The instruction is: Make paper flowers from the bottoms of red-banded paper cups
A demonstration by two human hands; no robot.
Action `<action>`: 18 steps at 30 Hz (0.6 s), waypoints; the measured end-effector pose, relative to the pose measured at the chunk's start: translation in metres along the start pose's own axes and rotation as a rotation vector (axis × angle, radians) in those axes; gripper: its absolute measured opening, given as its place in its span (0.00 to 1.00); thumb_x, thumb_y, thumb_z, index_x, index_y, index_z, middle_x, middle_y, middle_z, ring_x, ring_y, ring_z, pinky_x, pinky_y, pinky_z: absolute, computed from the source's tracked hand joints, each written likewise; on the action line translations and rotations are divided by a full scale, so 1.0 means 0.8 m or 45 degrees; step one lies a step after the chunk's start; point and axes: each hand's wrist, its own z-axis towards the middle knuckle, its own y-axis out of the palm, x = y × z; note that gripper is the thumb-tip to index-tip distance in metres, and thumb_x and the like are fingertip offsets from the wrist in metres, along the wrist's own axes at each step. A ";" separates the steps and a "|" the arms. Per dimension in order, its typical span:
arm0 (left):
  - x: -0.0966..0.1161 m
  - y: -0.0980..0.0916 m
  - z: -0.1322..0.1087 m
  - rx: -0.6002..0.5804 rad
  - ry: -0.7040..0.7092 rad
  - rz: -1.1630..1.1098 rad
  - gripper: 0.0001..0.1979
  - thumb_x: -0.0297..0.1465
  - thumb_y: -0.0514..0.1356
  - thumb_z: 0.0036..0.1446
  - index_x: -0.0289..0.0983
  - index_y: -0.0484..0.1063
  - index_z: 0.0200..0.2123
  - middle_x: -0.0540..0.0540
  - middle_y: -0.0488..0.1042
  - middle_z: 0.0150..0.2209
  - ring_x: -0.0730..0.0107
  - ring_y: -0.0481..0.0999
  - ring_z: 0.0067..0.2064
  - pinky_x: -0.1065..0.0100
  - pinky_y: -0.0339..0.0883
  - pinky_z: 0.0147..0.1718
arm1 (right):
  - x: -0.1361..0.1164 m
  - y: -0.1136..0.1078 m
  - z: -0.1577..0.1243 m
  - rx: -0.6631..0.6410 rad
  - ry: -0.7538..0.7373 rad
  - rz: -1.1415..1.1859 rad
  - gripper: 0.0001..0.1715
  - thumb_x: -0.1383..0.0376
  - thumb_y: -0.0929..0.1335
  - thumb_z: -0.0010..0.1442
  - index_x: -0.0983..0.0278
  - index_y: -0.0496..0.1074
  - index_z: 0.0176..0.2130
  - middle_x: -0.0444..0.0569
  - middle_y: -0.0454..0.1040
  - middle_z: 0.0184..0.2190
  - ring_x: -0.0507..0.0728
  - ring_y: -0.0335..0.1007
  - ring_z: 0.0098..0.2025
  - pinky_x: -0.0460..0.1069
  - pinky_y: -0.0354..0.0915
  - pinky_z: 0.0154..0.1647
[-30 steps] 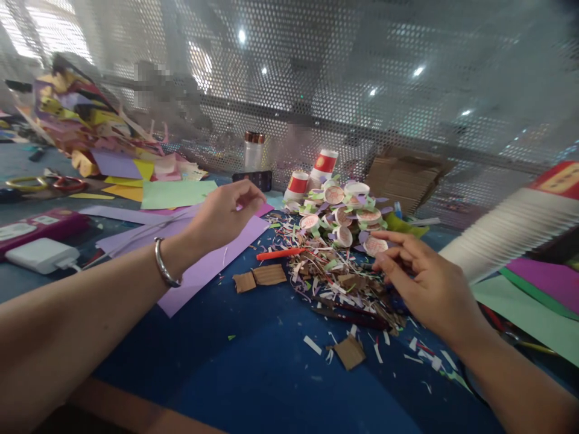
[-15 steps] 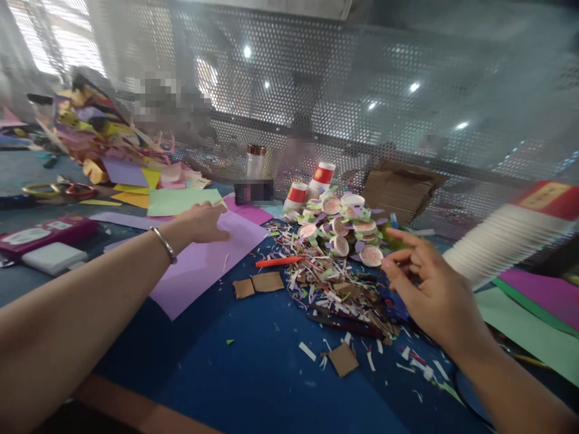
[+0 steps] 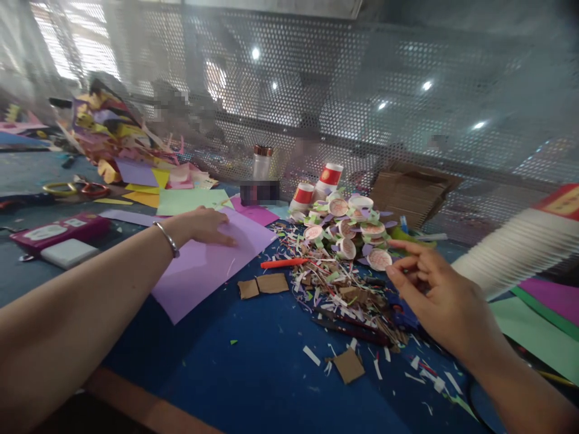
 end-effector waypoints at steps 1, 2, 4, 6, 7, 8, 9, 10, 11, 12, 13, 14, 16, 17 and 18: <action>0.006 -0.003 -0.004 -0.018 -0.007 0.023 0.37 0.56 0.62 0.53 0.35 0.75 0.56 0.32 0.78 0.55 0.43 0.73 0.58 0.54 0.62 0.58 | -0.001 0.000 0.000 -0.004 0.006 0.003 0.26 0.53 0.67 0.64 0.58 0.70 0.59 0.49 0.80 0.35 0.59 0.79 0.30 0.53 0.72 0.32; 0.012 -0.005 -0.008 -0.052 -0.026 0.048 0.39 0.57 0.64 0.50 0.35 0.76 0.55 0.32 0.78 0.55 0.42 0.74 0.57 0.54 0.63 0.57 | -0.002 0.000 0.000 -0.002 0.009 0.009 0.25 0.53 0.67 0.64 0.58 0.71 0.58 0.49 0.80 0.35 0.59 0.79 0.30 0.53 0.71 0.32; 0.024 -0.009 -0.014 -0.083 -0.053 0.091 0.37 0.58 0.63 0.51 0.36 0.77 0.54 0.31 0.78 0.55 0.41 0.74 0.57 0.54 0.65 0.55 | -0.006 0.000 0.000 0.008 0.010 0.016 0.25 0.54 0.66 0.63 0.60 0.72 0.56 0.49 0.80 0.34 0.59 0.77 0.28 0.53 0.71 0.31; 0.033 -0.012 -0.019 -0.104 -0.063 0.125 0.35 0.57 0.63 0.52 0.35 0.79 0.52 0.30 0.78 0.54 0.40 0.75 0.56 0.53 0.66 0.53 | -0.010 -0.001 0.000 0.006 0.007 0.016 0.25 0.54 0.66 0.63 0.60 0.72 0.56 0.49 0.79 0.33 0.58 0.76 0.26 0.53 0.70 0.31; 0.036 -0.014 -0.021 -0.115 -0.068 0.141 0.35 0.56 0.63 0.52 0.33 0.79 0.51 0.28 0.78 0.53 0.38 0.75 0.55 0.52 0.67 0.52 | -0.011 -0.002 0.000 0.001 0.008 0.015 0.25 0.54 0.66 0.62 0.60 0.72 0.56 0.48 0.79 0.33 0.57 0.75 0.26 0.53 0.69 0.30; 0.038 -0.015 -0.022 -0.125 -0.072 0.154 0.35 0.56 0.63 0.52 0.32 0.80 0.50 0.27 0.78 0.51 0.37 0.76 0.54 0.51 0.68 0.50 | -0.012 -0.003 0.000 -0.001 0.011 0.014 0.25 0.55 0.66 0.62 0.60 0.72 0.56 0.48 0.79 0.33 0.57 0.75 0.25 0.53 0.69 0.30; 0.040 -0.016 -0.023 -0.133 -0.074 0.165 0.36 0.57 0.63 0.52 0.31 0.80 0.49 0.26 0.78 0.50 0.35 0.76 0.53 0.50 0.68 0.48 | -0.013 -0.004 0.001 -0.003 0.015 0.013 0.25 0.55 0.66 0.63 0.60 0.72 0.56 0.48 0.79 0.33 0.57 0.75 0.26 0.53 0.69 0.31; 0.041 -0.016 -0.023 -0.136 -0.076 0.171 0.36 0.57 0.62 0.52 0.31 0.80 0.49 0.25 0.79 0.50 0.33 0.77 0.52 0.50 0.69 0.46 | -0.014 -0.004 0.001 -0.002 0.016 0.015 0.25 0.55 0.66 0.63 0.60 0.71 0.56 0.48 0.79 0.33 0.57 0.75 0.26 0.53 0.69 0.31; 0.041 -0.017 -0.024 -0.133 -0.073 0.171 0.36 0.57 0.62 0.52 0.31 0.80 0.48 0.25 0.79 0.50 0.33 0.77 0.52 0.50 0.69 0.45 | -0.014 -0.004 0.001 0.001 0.018 0.014 0.25 0.55 0.66 0.63 0.60 0.71 0.56 0.48 0.79 0.33 0.57 0.75 0.26 0.53 0.69 0.31; 0.042 -0.017 -0.024 -0.120 -0.064 0.164 0.36 0.57 0.61 0.52 0.32 0.80 0.49 0.26 0.78 0.50 0.32 0.77 0.52 0.50 0.69 0.44 | -0.014 -0.004 0.001 0.003 0.019 0.012 0.25 0.55 0.66 0.63 0.60 0.72 0.56 0.48 0.79 0.33 0.57 0.74 0.25 0.54 0.69 0.32; 0.042 -0.016 -0.024 -0.103 -0.051 0.151 0.35 0.57 0.61 0.52 0.34 0.79 0.49 0.27 0.78 0.50 0.33 0.77 0.52 0.51 0.69 0.44 | -0.013 -0.004 0.001 0.004 0.020 0.012 0.25 0.55 0.66 0.63 0.60 0.72 0.56 0.48 0.78 0.32 0.57 0.74 0.25 0.54 0.69 0.32; 0.043 -0.015 -0.024 -0.086 -0.034 0.134 0.34 0.57 0.61 0.52 0.35 0.79 0.50 0.28 0.79 0.50 0.34 0.77 0.52 0.52 0.69 0.44 | -0.013 -0.004 0.001 0.005 0.022 0.017 0.25 0.54 0.66 0.63 0.60 0.72 0.56 0.48 0.78 0.32 0.57 0.74 0.25 0.54 0.69 0.31; 0.048 -0.011 -0.024 -0.045 0.013 0.092 0.33 0.56 0.61 0.52 0.36 0.79 0.50 0.31 0.80 0.49 0.38 0.78 0.51 0.54 0.69 0.44 | -0.011 -0.002 0.001 -0.003 0.031 0.025 0.23 0.54 0.66 0.63 0.60 0.74 0.54 0.49 0.79 0.32 0.58 0.75 0.26 0.54 0.70 0.31; 0.052 -0.008 -0.024 -0.025 0.040 0.069 0.32 0.55 0.61 0.53 0.36 0.78 0.50 0.33 0.81 0.47 0.41 0.78 0.49 0.55 0.69 0.44 | -0.010 -0.001 0.001 -0.015 0.032 0.031 0.22 0.53 0.66 0.63 0.59 0.75 0.52 0.49 0.80 0.33 0.59 0.76 0.27 0.54 0.70 0.32; 0.057 -0.004 -0.025 -0.003 0.066 0.044 0.30 0.53 0.60 0.55 0.37 0.77 0.51 0.34 0.81 0.47 0.43 0.79 0.48 0.56 0.69 0.44 | -0.009 0.000 0.000 -0.031 0.029 0.040 0.20 0.53 0.66 0.63 0.59 0.76 0.49 0.50 0.80 0.33 0.60 0.78 0.29 0.54 0.71 0.32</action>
